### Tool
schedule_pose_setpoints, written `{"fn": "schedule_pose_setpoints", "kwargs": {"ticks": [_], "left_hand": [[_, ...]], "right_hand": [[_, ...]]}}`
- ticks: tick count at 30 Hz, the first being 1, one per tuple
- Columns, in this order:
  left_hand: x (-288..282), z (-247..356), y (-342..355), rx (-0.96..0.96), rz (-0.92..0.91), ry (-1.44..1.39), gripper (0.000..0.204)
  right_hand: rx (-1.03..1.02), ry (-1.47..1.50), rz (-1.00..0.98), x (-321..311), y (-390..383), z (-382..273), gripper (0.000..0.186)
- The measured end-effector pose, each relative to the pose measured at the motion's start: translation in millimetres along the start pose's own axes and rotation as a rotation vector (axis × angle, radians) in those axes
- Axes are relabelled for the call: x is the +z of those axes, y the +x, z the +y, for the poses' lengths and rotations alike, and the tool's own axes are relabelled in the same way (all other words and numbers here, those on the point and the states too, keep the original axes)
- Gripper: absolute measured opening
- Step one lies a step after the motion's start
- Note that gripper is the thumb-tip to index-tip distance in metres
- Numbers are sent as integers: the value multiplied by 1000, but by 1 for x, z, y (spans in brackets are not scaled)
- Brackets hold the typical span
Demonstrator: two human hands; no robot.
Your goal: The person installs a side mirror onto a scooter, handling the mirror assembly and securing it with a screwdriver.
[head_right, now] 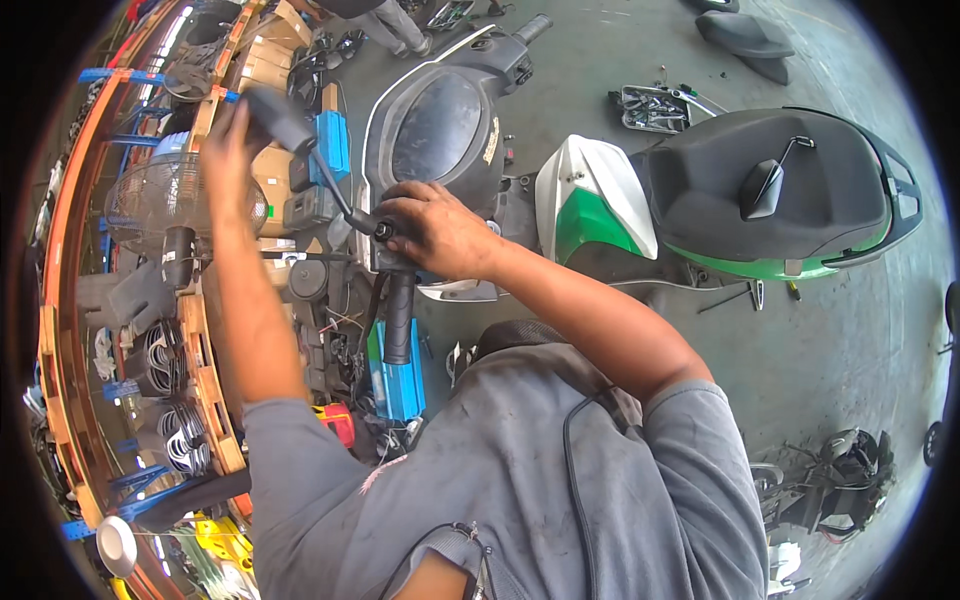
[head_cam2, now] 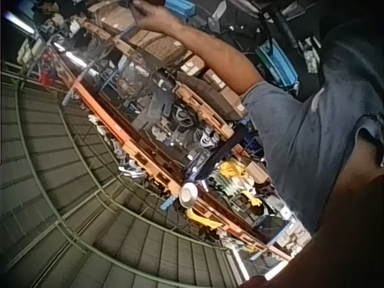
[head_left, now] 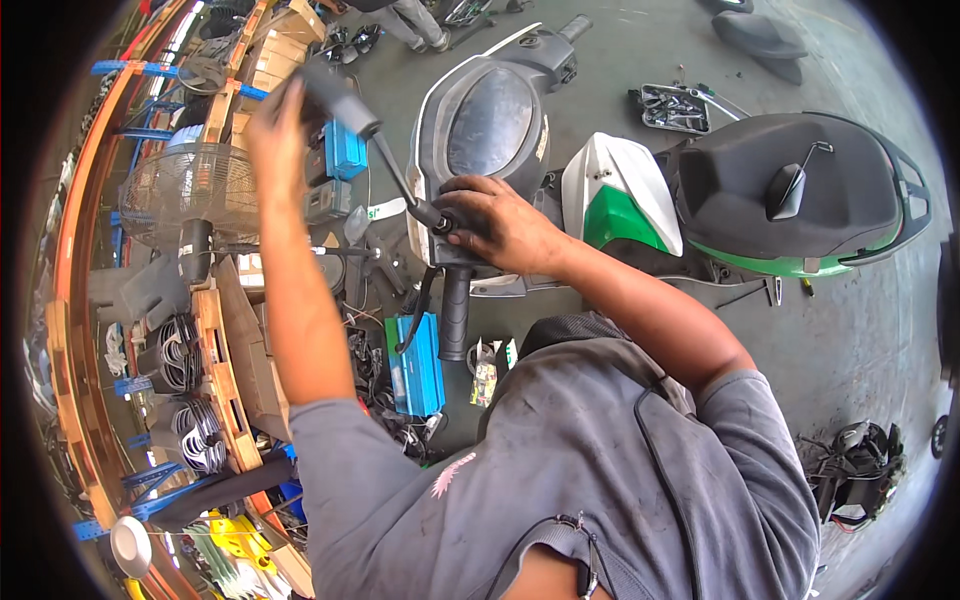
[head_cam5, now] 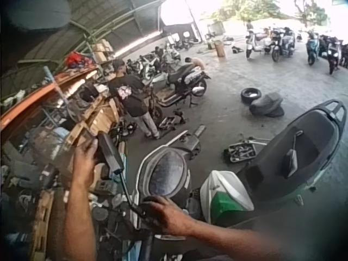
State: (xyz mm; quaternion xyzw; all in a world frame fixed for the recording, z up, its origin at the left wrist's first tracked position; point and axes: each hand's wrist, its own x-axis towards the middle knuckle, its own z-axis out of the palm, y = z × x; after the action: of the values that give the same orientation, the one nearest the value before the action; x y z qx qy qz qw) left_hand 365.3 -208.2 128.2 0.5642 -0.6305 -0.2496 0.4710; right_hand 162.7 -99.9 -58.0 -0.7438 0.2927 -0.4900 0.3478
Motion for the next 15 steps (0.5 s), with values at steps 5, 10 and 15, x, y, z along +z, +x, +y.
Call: {"fn": "schedule_pose_setpoints", "kwargs": {"ticks": [5, 10, 15], "left_hand": [[86, 73, -33, 227, -480, -271, 51], [21, 123, -139, 462, -686, 67, 21], [-40, 100, -198, 357, -317, 222, 35]], "right_hand": [[12, 14, 17, -3, -5, 2, 44], [-67, 82, 6, -11, -6, -2, 43], [26, 49, -33, -9, -8, 6, 45]]}}
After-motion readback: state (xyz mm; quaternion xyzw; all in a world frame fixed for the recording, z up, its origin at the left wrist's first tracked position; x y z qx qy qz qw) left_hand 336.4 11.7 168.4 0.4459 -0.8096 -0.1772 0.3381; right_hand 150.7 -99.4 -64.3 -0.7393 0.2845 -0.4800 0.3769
